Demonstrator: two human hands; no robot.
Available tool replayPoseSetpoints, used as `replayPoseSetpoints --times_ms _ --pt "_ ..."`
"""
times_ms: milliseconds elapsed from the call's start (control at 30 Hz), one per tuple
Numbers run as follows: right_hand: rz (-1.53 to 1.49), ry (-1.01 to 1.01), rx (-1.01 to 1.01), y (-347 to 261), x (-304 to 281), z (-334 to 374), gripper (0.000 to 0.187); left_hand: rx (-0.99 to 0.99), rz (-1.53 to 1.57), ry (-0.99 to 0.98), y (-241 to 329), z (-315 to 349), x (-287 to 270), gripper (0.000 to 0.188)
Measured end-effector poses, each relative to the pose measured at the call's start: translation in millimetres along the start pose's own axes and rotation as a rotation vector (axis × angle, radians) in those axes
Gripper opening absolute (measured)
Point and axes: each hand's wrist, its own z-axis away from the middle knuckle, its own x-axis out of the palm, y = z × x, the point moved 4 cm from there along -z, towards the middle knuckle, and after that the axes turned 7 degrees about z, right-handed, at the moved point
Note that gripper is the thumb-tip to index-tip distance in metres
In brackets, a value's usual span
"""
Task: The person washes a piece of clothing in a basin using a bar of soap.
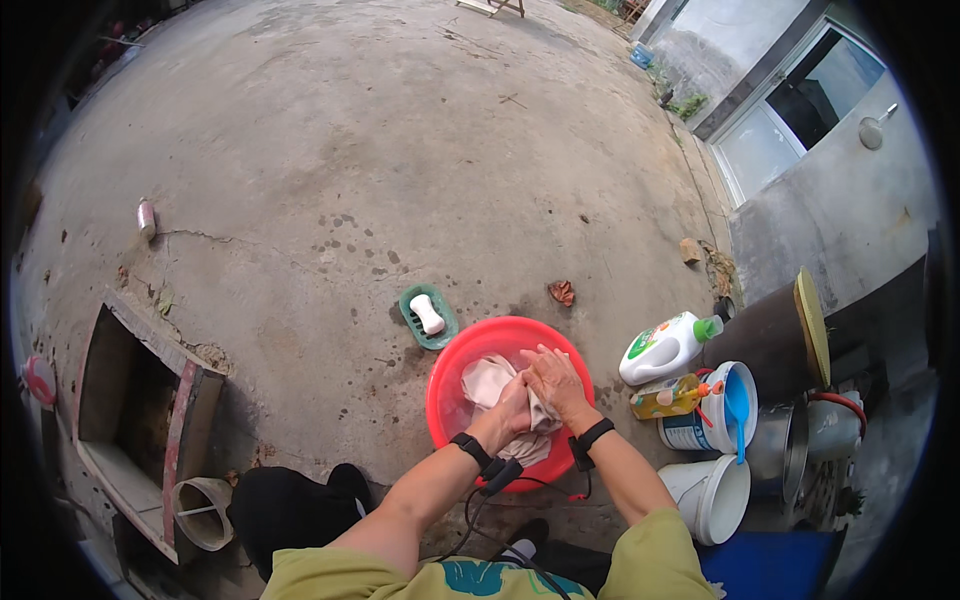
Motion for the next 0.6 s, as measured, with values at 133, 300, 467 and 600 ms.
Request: replayPoseSetpoints --times_ms 133,300,467,600 --pt "-0.356 0.006 0.549 46.0 14.5 -1.3 0.043 -0.019 -0.058 -0.024 10.0 -17.0 -28.1 0.049" --pt "-0.066 0.061 0.016 -12.4 -6.6 9.6 0.045 0.065 0.037 0.036 0.0 6.8 -4.4 0.044" --pt "-0.111 -0.027 0.423 37.4 4.9 5.4 0.045 -0.022 0.047 -0.001 -3.3 -5.8 -8.6 0.041" --pt "-0.078 0.079 0.070 -10.5 11.3 7.6 0.046 0.078 0.049 -0.010 7.1 3.1 -3.8 0.040"
